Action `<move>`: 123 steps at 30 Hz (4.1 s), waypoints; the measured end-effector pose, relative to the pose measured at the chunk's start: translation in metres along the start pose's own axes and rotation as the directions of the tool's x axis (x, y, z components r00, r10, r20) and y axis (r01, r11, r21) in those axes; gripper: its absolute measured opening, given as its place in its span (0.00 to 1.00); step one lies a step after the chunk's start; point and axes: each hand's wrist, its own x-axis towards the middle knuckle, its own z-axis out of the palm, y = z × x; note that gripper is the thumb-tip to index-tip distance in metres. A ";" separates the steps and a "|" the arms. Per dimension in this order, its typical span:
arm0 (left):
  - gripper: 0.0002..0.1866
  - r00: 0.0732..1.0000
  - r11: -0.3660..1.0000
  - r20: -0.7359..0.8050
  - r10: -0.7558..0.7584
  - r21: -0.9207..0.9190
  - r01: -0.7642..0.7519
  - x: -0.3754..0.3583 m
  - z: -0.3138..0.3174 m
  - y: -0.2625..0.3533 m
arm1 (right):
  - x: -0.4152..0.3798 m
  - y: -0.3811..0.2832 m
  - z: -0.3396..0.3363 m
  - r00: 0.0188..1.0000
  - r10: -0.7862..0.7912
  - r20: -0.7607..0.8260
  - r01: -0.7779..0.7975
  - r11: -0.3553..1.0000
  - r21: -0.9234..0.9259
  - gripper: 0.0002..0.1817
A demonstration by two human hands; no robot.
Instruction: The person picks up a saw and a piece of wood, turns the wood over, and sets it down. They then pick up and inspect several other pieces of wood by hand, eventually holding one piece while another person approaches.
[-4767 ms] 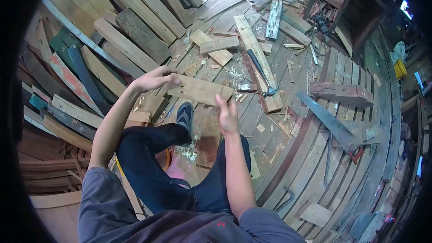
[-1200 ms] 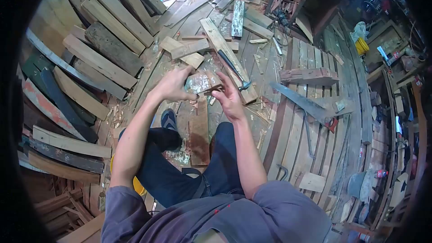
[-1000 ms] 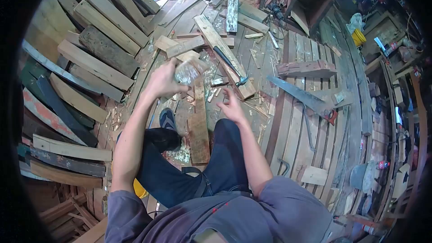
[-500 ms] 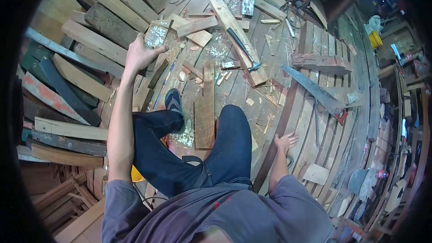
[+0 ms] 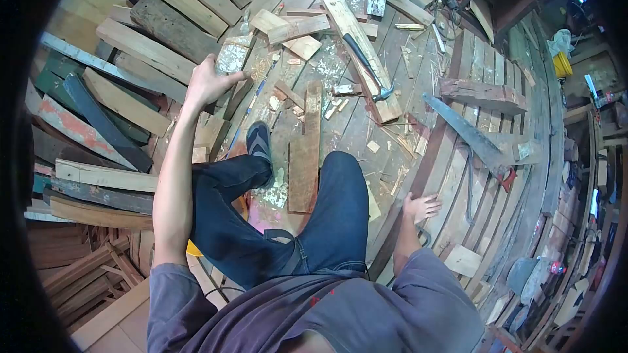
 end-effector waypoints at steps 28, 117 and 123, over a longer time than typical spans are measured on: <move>0.47 0.906 0.937 0.249 -0.344 0.160 0.312 0.053 0.385 0.016 | 0.003 -0.013 -0.005 0.999 0.000 -0.052 0.000 1.000 0.002 0.54; 0.37 0.969 0.833 0.225 -0.098 -0.514 0.204 0.007 0.286 -0.002 | 0.001 -0.007 -0.017 1.000 0.000 -0.028 0.001 1.000 0.023 0.54; 0.48 0.904 0.889 0.112 -0.412 -0.165 0.426 0.024 0.340 0.025 | -0.001 -0.008 -0.017 1.000 -0.001 -0.028 0.001 1.000 0.014 0.54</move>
